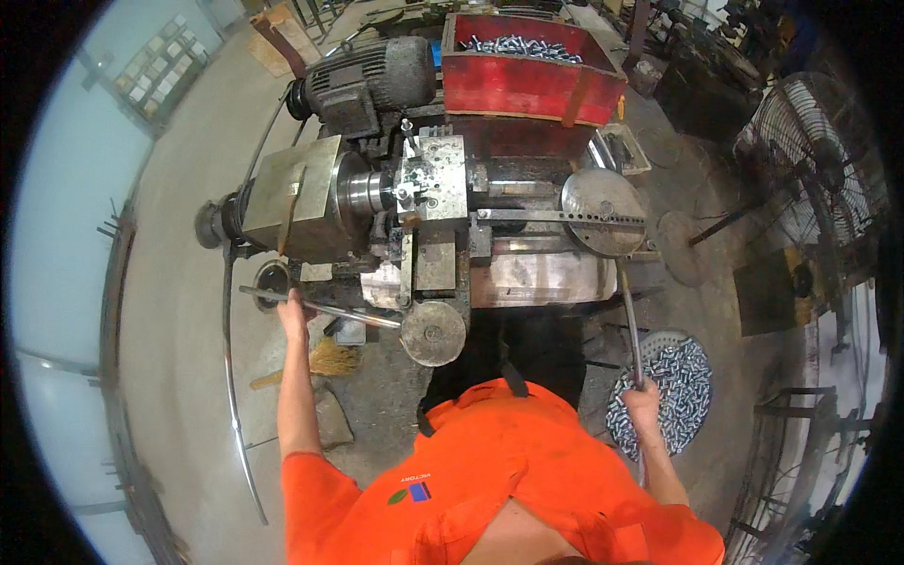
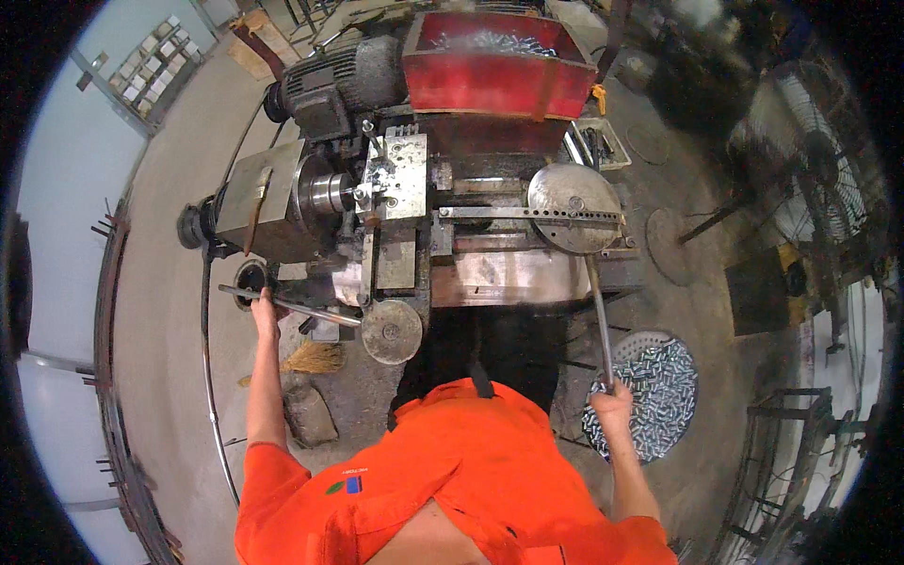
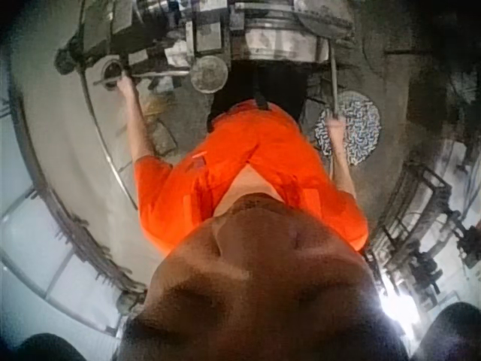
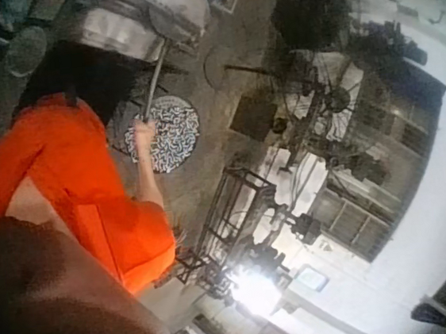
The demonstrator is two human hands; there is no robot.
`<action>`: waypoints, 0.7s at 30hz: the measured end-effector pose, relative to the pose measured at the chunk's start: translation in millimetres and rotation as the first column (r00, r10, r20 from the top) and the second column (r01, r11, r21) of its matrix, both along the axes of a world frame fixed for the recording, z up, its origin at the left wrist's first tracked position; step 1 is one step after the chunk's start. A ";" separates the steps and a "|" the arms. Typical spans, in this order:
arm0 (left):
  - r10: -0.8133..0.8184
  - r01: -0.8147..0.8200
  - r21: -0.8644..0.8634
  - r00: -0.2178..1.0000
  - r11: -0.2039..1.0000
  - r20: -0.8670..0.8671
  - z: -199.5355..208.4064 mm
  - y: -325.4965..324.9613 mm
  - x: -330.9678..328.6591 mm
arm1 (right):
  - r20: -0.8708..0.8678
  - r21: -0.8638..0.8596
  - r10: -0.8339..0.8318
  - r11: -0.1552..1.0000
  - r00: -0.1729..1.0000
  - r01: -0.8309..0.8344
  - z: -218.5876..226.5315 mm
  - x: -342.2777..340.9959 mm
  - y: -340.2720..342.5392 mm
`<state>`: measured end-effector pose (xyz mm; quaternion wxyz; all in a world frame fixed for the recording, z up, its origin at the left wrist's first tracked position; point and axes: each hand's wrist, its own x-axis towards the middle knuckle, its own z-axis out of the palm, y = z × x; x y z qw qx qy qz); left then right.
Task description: The person operates a metal turning machine by inserting small metal rods into the chuck, activating the machine with a lever, and then removing the processed parts. The finished parts are collected in a red bin on the machine.
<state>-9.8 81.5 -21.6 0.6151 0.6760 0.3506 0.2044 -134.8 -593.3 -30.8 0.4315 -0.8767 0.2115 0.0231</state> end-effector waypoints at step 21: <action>-0.080 0.067 -0.061 0.967 0.996 -0.242 4.1 15.8 -5.8 | -0.226 -0.727 -0.039 0.672 0.973 -0.142 5.4 85.4 -137.9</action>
